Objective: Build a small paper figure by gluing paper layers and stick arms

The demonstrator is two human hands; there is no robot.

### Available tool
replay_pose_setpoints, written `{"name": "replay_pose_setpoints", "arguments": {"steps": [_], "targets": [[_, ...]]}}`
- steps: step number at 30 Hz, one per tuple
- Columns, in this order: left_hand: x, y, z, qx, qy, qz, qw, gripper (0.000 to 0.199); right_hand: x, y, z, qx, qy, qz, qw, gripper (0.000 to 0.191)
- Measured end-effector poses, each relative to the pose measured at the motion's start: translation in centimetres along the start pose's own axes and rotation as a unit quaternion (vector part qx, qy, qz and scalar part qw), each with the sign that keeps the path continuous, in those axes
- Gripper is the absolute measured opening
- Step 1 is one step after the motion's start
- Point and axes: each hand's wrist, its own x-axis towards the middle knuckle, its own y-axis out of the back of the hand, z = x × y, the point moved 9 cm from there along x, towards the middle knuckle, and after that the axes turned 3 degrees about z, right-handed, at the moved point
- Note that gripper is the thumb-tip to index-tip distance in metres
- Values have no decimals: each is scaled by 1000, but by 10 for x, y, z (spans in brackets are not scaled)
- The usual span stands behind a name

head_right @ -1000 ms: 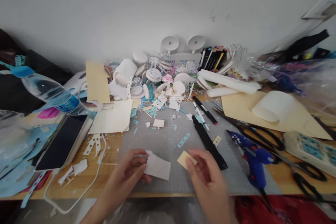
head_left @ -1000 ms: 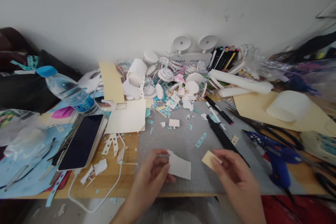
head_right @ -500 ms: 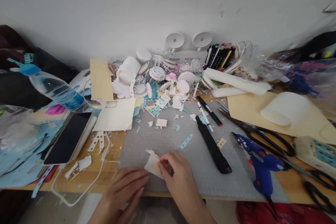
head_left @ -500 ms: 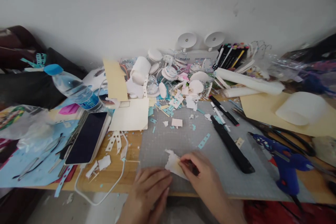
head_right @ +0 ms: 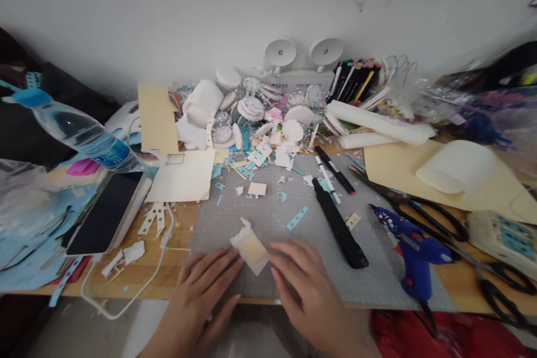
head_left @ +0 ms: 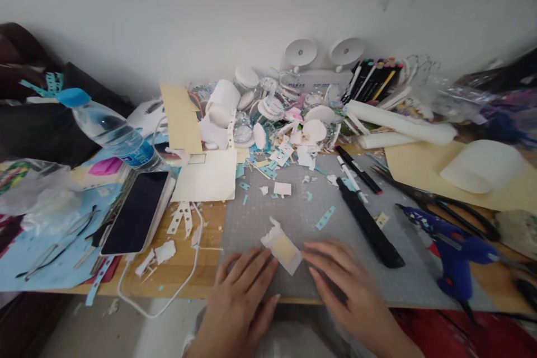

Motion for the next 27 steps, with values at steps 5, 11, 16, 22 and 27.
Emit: {"name": "replay_pose_setpoints", "arguments": {"steps": [5,11,16,22,27], "targets": [[6,-7,-9,-7,1,-47,999,47,-16,-18,-19,-74,77,-87,990,38],[11,-9,-10,-12,2,-70,997,44,-17,-19,-33,-49,63,-70,994,34],[10,-7,-11,-16,-8,-76,997,42,-18,-9,-22,-5,22,-57,998,32],[10,6,-16,-19,2,-19,1000,39,1,12,8,1,-27,11,1000,31],[20,11,-2,-49,-5,27,998,37,30,0,19,0,-29,-19,999,34]]}}
